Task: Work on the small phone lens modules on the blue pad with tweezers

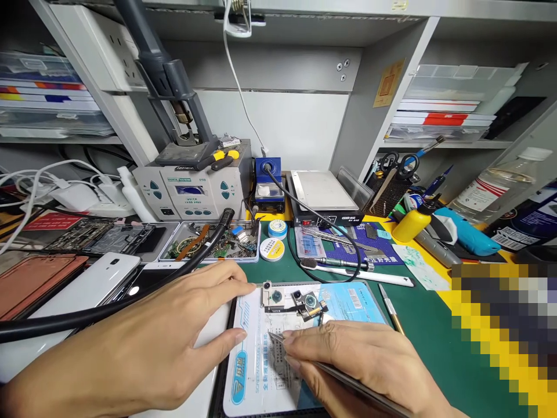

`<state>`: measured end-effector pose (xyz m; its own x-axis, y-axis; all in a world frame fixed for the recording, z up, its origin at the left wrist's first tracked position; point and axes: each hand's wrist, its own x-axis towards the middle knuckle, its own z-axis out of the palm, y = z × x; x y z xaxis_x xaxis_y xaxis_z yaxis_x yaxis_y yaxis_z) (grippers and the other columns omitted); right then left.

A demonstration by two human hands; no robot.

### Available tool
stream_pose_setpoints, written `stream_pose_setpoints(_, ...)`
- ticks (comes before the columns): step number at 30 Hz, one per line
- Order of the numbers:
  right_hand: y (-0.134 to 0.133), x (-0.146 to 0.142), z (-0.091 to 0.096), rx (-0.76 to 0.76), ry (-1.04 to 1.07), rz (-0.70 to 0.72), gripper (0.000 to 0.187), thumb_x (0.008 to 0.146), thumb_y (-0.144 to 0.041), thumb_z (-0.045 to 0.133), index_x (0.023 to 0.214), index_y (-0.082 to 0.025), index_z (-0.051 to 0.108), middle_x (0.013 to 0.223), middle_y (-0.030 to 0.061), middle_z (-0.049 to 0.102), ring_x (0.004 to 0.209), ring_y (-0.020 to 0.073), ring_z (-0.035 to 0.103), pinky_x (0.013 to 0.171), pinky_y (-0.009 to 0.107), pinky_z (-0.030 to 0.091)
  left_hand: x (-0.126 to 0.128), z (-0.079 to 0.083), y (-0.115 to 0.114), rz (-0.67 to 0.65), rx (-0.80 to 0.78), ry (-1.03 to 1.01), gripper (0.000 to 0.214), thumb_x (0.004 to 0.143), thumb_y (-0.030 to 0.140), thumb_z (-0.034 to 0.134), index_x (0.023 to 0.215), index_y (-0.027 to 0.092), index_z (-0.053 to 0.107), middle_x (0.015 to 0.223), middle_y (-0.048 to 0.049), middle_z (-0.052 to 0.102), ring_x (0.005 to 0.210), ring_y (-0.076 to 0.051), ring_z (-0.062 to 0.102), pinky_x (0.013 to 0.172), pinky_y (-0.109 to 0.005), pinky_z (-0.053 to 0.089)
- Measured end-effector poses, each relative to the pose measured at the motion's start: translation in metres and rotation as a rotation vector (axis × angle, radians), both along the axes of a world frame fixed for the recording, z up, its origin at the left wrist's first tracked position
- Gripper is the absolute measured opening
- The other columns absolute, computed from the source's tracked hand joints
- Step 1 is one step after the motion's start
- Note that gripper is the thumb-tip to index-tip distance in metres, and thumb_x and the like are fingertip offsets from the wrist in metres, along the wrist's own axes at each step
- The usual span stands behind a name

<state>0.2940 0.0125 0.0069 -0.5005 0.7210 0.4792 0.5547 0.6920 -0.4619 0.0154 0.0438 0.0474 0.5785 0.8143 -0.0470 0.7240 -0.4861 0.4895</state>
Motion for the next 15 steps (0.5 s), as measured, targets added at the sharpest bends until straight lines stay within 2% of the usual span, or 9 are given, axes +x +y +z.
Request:
stream_pose_setpoints(3, -0.0036, 0.0029, -0.0045, 0.013, 0.007, -0.032, 0.032, 0.089, -0.024, 0.07, 0.119, -0.034, 0.074, 0.099, -0.0011, 0.084, 0.086, 0.0231, 0.082, 0.078, 0.022, 0.068, 0.0001, 0.0006, -0.0001, 0.006, -0.015, -0.003, 0.009, 0.095, 0.036, 0.053, 0.101, 0.03, 0.054, 0.117, 0.0013, 0.056, 0.112, -0.019, 0.056, 0.098, -0.037, 0.045)
stream_pose_setpoints(10, 0.0, -0.0006, 0.001, -0.065, 0.031, 0.046, 0.032, 0.089, -0.018, 0.068, 0.116, -0.033, 0.074, 0.099, -0.0032, 0.084, 0.084, 0.019, 0.082, 0.078, 0.017, 0.066, 0.0005, 0.0015, -0.0034, 0.009, -0.043, -0.017, 0.005, 0.095, 0.034, 0.053, 0.096, 0.029, 0.052, 0.114, 0.0027, 0.055, 0.108, -0.018, 0.056, 0.096, -0.035, 0.044)
stream_pose_setpoints(13, -0.0028, 0.0049, -0.0015, -0.079, 0.027, 0.031, 0.034, 0.088, -0.021, 0.068, 0.118, -0.036, 0.073, 0.101, -0.004, 0.084, 0.088, 0.0206, 0.082, 0.079, 0.02, 0.067, 0.0013, 0.0027, -0.0029, 0.005, -0.055, -0.018, 0.006, 0.095, 0.034, 0.053, 0.095, 0.028, 0.052, 0.112, 0.0022, 0.055, 0.106, -0.018, 0.056, 0.095, -0.035, 0.044)
stream_pose_setpoints(15, -0.0056, 0.0077, -0.0029, -0.114, -0.012, -0.035, 0.032, 0.089, -0.028, 0.071, 0.119, -0.039, 0.074, 0.105, -0.0045, 0.083, 0.094, 0.0222, 0.081, 0.082, 0.024, 0.067, 0.0018, 0.0031, -0.0018, 0.005, -0.057, -0.01, 0.006, 0.095, 0.034, 0.053, 0.095, 0.028, 0.052, 0.111, 0.0022, 0.055, 0.105, -0.018, 0.056, 0.094, -0.036, 0.044)
